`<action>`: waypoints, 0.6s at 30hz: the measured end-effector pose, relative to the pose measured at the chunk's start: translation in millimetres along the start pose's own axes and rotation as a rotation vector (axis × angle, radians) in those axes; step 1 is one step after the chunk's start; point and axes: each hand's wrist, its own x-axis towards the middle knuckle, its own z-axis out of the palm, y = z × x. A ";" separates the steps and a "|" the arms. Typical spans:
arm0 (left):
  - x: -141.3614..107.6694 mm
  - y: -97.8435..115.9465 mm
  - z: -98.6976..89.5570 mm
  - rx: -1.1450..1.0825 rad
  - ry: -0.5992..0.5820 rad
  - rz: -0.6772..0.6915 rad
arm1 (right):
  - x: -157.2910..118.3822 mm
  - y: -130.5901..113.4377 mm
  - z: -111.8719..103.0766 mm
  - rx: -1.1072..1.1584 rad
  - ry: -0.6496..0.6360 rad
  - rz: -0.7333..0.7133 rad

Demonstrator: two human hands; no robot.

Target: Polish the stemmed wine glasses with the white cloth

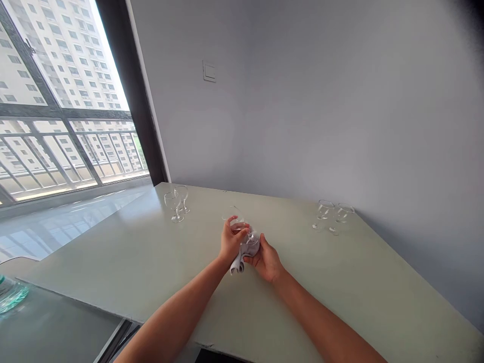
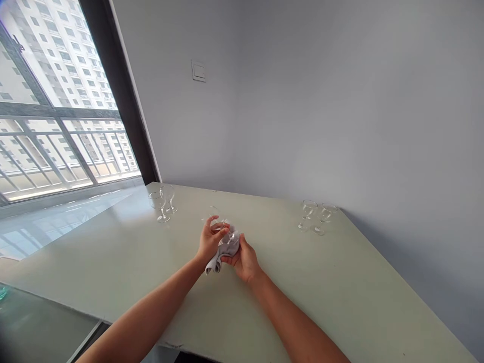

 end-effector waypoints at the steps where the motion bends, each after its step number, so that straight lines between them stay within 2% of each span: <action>1: -0.5 0.6 -0.6 0.047 0.017 0.032 | -0.5 1.5 0.1 -0.050 -0.028 0.018; 3: 0.3 1.6 -3.2 0.113 0.070 0.078 | -1.3 4.3 -1.1 -0.241 -0.044 0.064; 5: 3.5 2.3 -7.7 0.167 0.127 0.109 | -1.8 5.0 -3.6 -0.577 -0.002 0.021; 6: 5.5 2.6 -10.4 0.197 0.149 0.123 | -2.1 4.0 -4.9 -0.780 0.032 -0.071; 8: 8.7 2.5 -15.1 0.267 0.182 0.147 | -2.9 -0.6 -7.1 -1.161 0.118 -0.369; 10: 9.0 1.1 -17.4 0.352 0.183 0.160 | -3.5 -6.9 -7.9 -1.392 0.211 -0.662; 12: 5.7 -2.0 -15.7 0.451 0.150 0.182 | -3.3 -12.5 -7.5 -1.466 0.283 -0.838; 14: -0.3 -6.2 -10.8 0.540 0.088 0.233 | -2.1 -15.1 -6.5 -1.478 0.291 -0.911; 16: -6.8 -10.6 -4.8 0.597 0.021 0.295 | -0.5 -14.2 -5.8 -1.485 0.252 -0.906; 18: -11.4 -14.8 -0.2 0.637 -0.025 0.326 | 1.2 -11.0 -6.1 -1.469 0.214 -0.843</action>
